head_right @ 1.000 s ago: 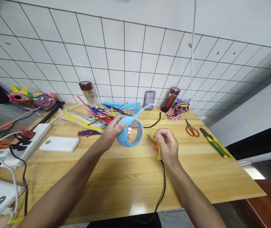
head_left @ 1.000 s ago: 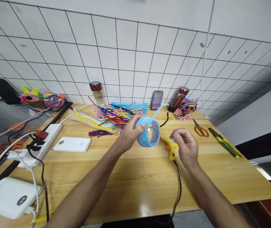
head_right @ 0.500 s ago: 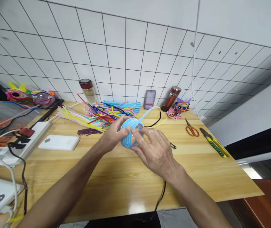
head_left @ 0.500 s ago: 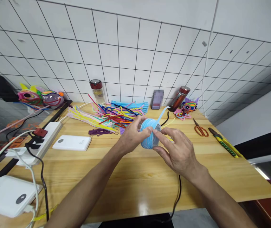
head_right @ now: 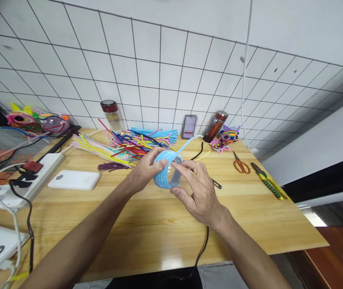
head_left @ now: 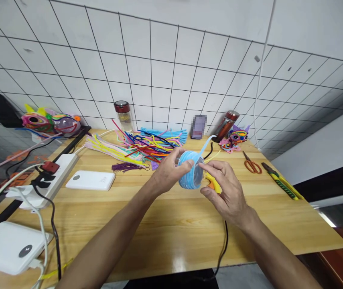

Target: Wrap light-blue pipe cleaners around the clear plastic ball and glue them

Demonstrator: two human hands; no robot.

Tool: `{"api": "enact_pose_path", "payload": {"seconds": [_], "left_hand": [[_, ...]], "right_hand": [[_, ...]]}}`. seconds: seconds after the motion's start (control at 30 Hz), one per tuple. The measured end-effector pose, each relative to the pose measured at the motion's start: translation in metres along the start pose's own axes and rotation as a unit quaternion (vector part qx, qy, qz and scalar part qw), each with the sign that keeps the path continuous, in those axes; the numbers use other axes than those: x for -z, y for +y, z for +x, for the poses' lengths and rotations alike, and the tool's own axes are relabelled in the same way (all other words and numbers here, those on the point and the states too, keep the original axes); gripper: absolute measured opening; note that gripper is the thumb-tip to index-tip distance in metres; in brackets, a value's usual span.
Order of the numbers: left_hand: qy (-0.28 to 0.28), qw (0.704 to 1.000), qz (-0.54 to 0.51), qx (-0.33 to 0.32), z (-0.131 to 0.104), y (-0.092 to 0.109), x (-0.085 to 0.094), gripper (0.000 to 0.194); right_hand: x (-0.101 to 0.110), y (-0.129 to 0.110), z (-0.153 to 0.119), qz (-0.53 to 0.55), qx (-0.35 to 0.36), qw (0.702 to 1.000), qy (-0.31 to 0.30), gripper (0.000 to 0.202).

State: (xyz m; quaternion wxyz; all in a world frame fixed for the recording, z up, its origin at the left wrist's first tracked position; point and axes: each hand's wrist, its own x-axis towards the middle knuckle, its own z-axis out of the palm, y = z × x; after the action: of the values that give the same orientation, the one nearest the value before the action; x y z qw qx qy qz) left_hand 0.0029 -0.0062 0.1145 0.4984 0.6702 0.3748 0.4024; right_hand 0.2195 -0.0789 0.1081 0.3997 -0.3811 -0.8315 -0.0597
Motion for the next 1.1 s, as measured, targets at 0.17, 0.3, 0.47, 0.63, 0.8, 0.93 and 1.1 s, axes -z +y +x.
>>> {"api": "enact_pose_path", "payload": {"seconds": [0.17,0.3,0.47,0.63,0.8,0.93,1.1], "left_hand": [[0.001,1.000,-0.003,-0.002,-0.001,0.001,0.000,0.047],[-0.009,1.000,-0.001,-0.005,-0.001,0.001,0.000,0.048],[0.006,1.000,0.008,-0.008,0.000,-0.002,-0.001,0.049],[0.004,1.000,0.024,-0.005,-0.001,0.002,-0.001,0.046],[-0.004,0.999,0.045,0.002,-0.003,0.006,0.001,0.048],[-0.003,0.999,0.046,0.007,-0.002,0.005,0.000,0.050],[-0.003,0.999,0.046,0.005,-0.003,0.007,-0.001,0.048]], "right_hand": [[0.000,-0.002,-0.001,-0.014,0.009,1.000,0.016,0.055],[-0.002,-0.004,-0.001,-0.043,0.034,0.998,0.029,0.058],[-0.006,-0.005,0.001,-0.122,0.061,0.991,0.011,0.057],[-0.001,-0.003,0.001,-0.030,0.024,0.999,0.025,0.046],[0.001,0.000,-0.003,0.093,-0.047,0.993,0.063,0.043],[0.001,-0.001,-0.005,0.113,-0.055,0.990,0.071,0.038],[0.000,-0.006,-0.009,0.170,-0.103,0.976,0.089,0.031]]}}
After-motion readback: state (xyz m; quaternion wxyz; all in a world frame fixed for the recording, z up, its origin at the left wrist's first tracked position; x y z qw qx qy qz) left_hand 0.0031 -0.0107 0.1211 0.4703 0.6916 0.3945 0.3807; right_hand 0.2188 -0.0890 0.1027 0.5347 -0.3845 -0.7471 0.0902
